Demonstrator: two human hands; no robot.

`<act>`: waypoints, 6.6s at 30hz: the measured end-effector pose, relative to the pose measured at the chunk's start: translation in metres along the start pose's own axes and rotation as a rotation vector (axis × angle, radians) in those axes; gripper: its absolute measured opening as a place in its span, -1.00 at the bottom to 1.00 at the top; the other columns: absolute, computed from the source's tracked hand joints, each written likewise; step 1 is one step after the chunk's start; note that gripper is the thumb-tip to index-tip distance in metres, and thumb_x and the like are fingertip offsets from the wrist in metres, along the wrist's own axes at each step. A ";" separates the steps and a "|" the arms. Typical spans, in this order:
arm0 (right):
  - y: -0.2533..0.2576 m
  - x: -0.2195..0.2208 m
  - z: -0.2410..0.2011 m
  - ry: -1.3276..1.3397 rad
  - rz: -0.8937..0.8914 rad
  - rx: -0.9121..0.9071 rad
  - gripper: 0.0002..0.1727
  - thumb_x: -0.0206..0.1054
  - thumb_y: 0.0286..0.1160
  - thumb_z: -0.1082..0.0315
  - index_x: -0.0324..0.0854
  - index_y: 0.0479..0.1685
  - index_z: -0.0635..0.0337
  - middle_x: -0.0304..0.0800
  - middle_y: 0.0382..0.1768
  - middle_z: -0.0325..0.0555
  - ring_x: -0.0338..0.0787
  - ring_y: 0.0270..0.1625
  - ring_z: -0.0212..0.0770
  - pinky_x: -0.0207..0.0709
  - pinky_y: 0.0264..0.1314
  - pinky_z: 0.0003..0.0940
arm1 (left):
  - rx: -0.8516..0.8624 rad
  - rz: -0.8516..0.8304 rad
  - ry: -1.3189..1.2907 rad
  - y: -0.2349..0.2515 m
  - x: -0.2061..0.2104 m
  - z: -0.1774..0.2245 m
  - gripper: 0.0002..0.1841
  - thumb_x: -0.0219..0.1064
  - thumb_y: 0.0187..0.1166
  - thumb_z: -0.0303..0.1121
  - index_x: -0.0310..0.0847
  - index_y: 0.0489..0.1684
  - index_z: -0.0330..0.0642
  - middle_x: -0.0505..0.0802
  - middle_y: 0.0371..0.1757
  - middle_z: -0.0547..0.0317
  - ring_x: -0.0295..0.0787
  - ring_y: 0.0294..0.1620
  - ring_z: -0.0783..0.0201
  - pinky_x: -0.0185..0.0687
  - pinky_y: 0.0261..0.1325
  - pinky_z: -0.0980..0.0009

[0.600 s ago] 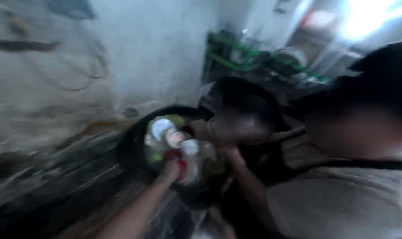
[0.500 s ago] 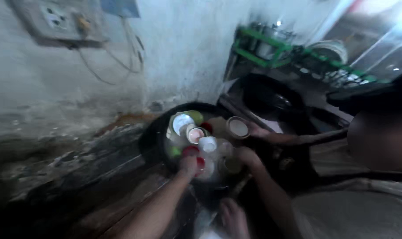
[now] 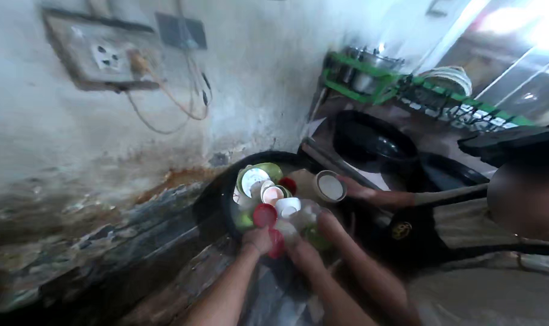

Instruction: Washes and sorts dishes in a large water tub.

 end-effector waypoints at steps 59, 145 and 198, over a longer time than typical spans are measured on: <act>0.091 -0.075 -0.024 0.355 -0.031 -0.513 -0.53 0.24 0.69 0.33 0.52 0.54 0.27 0.63 0.47 0.23 0.65 0.50 0.19 0.49 0.54 0.19 | -0.285 0.376 -0.301 -0.012 0.006 0.030 -0.44 0.08 0.77 0.19 0.74 0.34 -0.04 0.89 0.18 -0.08 0.85 0.19 -0.08 0.67 0.32 -0.21; 0.110 -0.068 -0.050 0.507 0.252 -0.058 -0.46 0.36 0.63 0.08 0.57 0.49 0.19 0.54 0.49 0.35 0.62 0.49 0.29 0.51 0.51 0.25 | -0.386 0.624 -0.835 0.001 -0.016 -0.020 -0.32 0.34 0.58 -0.39 0.21 0.74 -0.30 0.53 0.64 -0.24 0.52 0.62 -0.05 0.45 0.65 0.04; -0.007 -0.010 0.010 0.486 0.186 0.047 -0.47 0.06 0.84 -0.01 0.49 0.55 0.16 0.77 0.26 0.28 0.74 0.36 0.25 0.53 0.45 0.29 | 0.003 0.406 -0.541 -0.014 0.001 0.000 -0.07 0.36 0.57 0.25 0.06 0.87 -0.04 0.63 0.55 -0.26 0.66 0.45 -0.24 0.56 0.44 -0.26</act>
Point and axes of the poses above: each hand's wrist, its own y-axis towards the middle knuckle, its own x-axis out of the palm, z = x × y, the point moved 6 cm from there along y, towards the middle knuckle
